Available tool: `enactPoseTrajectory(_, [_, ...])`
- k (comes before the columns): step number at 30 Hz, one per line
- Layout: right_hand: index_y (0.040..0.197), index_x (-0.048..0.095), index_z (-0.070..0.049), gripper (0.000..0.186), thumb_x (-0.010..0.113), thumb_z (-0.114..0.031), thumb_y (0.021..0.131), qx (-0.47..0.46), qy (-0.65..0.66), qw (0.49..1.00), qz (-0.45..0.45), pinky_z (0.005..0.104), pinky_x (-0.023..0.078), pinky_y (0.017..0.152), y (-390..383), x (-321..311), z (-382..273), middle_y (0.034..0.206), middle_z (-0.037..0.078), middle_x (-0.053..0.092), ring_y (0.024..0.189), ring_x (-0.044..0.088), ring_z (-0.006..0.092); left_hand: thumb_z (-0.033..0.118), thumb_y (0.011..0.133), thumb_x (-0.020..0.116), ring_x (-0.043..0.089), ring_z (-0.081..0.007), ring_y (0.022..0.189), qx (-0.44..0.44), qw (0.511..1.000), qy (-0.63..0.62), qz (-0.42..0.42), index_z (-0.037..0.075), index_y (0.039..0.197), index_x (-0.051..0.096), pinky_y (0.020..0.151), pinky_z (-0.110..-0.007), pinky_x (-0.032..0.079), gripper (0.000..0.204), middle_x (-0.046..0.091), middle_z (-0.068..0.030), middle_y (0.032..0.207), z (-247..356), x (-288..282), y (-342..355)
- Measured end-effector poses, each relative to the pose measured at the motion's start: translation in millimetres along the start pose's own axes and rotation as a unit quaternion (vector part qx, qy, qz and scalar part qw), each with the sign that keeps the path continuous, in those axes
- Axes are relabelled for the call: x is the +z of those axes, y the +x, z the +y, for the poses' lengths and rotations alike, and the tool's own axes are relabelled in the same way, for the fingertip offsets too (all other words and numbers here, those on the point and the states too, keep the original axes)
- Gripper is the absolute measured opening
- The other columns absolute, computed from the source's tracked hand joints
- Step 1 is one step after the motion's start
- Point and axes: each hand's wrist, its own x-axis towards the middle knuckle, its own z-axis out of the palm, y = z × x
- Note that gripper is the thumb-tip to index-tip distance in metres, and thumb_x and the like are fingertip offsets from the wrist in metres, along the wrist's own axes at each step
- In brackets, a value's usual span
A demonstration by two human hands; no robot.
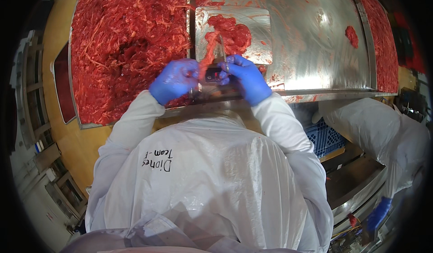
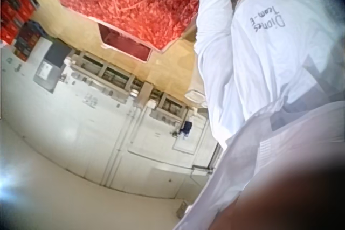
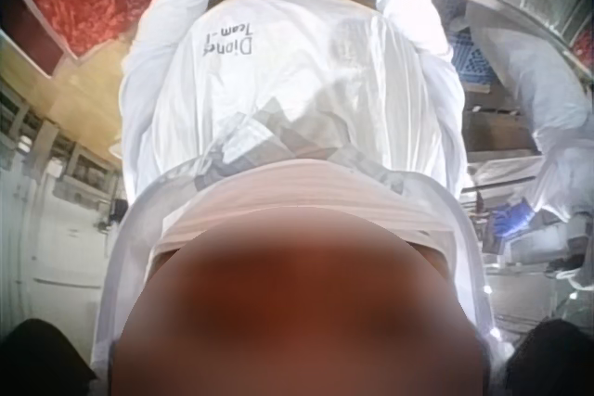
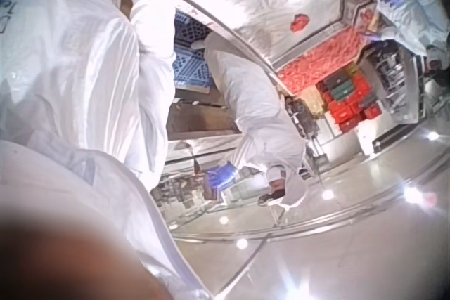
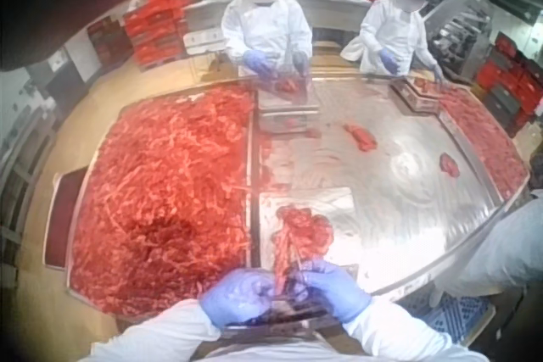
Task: The person uses shears to cut pieces of raw red meat from a large pile on a metal tray. They place the cut pieces onto a digital scale, then move them to a separate area on the tray. The process is repeated continuously.
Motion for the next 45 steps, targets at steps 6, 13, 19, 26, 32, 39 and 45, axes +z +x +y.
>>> enactPoseTrajectory(6, [0.124,0.062,0.0,0.042,0.065,-0.037,0.105,0.021,-0.006,0.994,-0.105,0.0475,0.057,0.1,0,6,8,0.101,0.008,0.071,0.094,0.07,0.0195,0.003,0.085,0.064,0.063,-0.0316,0.078,0.028,0.994,-0.028,0.106,0.004,0.091,0.065,0.073,-0.039,0.052,0.006,0.062,-0.0148,0.084,-22,-4,-9])
enactPoseTrajectory(13, [0.125,0.062,0.001,0.048,0.066,-0.041,0.103,-0.02,0.058,0.994,-0.092,0.0408,0.055,0.095,-5,4,22,0.101,0.01,0.07,0.097,0.07,0.0231,0.028,0.088,0.077,0.062,-0.0336,0.112,0.032,0.953,0.219,0.209,0.003,0.121,0.065,0.097,-0.044,0.053,0.044,0.067,-0.0141,0.11,-5,-22,33])
enactPoseTrajectory(19, [0.13,0.06,0.001,0.068,0.065,-0.059,0.099,-0.036,0.052,0.992,-0.111,0.0445,0.053,0.101,-36,-12,50,0.104,0.01,0.069,0.101,0.069,0.0237,0.028,0.091,0.072,0.067,-0.0366,0.102,0.048,0.93,0.343,0.118,0.005,0.117,0.065,0.087,-0.046,0.057,0.036,0.067,-0.0167,0.105,6,-13,79])
enactPoseTrajectory(26, [0.113,0.066,-0.002,0.028,0.068,-0.028,0.103,-0.031,0.013,0.994,-0.107,0.0382,0.056,0.091,11,-8,12,0.092,0.006,0.07,0.086,0.068,0.0193,0.022,0.095,0.063,0.068,-0.0409,0.095,0.051,0.948,0.284,0.134,0.003,0.106,0.063,0.082,-0.051,0.056,0.022,0.069,-0.0182,0.102,1,4,38])
enactPoseTrajectory(32, [0.113,0.067,-0.004,0.023,0.073,-0.021,0.099,0.047,0.041,0.994,-0.088,0.0357,0.059,0.082,-12,-4,17,0.091,0.006,0.071,0.082,0.07,0.0176,0.019,0.098,0.06,0.066,-0.0424,0.088,-0.08,0.989,0.066,0.105,-0.003,0.107,0.062,0.078,-0.046,0.053,0.024,0.067,-0.0259,0.097,-23,3,18])
enactPoseTrajectory(39, [0.117,0.065,-0.001,0.023,0.067,-0.019,0.102,-0.037,0.057,0.997,-0.024,0.0375,0.059,0.084,19,9,5,0.087,0.006,0.068,0.079,0.067,0.0173,0.018,0.101,0.058,0.064,-0.0151,0.08,-0.098,0.989,-0.109,0.01,-0.003,0.111,0.066,0.071,-0.034,0.052,0.026,0.069,-0.0059,0.09,2,-3,-30])
enactPoseTrajectory(45, [0.12,0.064,0.0,0.029,0.07,-0.02,0.099,0.079,0.019,0.974,-0.21,0.0364,0.056,0.088,-20,-19,19,0.095,0.007,0.069,0.08,0.067,0.0196,0.018,0.099,0.062,0.063,-0.0157,0.087,-0.206,0.893,-0.342,0.209,0.002,0.113,0.067,0.079,-0.032,0.052,0.023,0.066,-0.0052,0.098,-12,-72,-144])
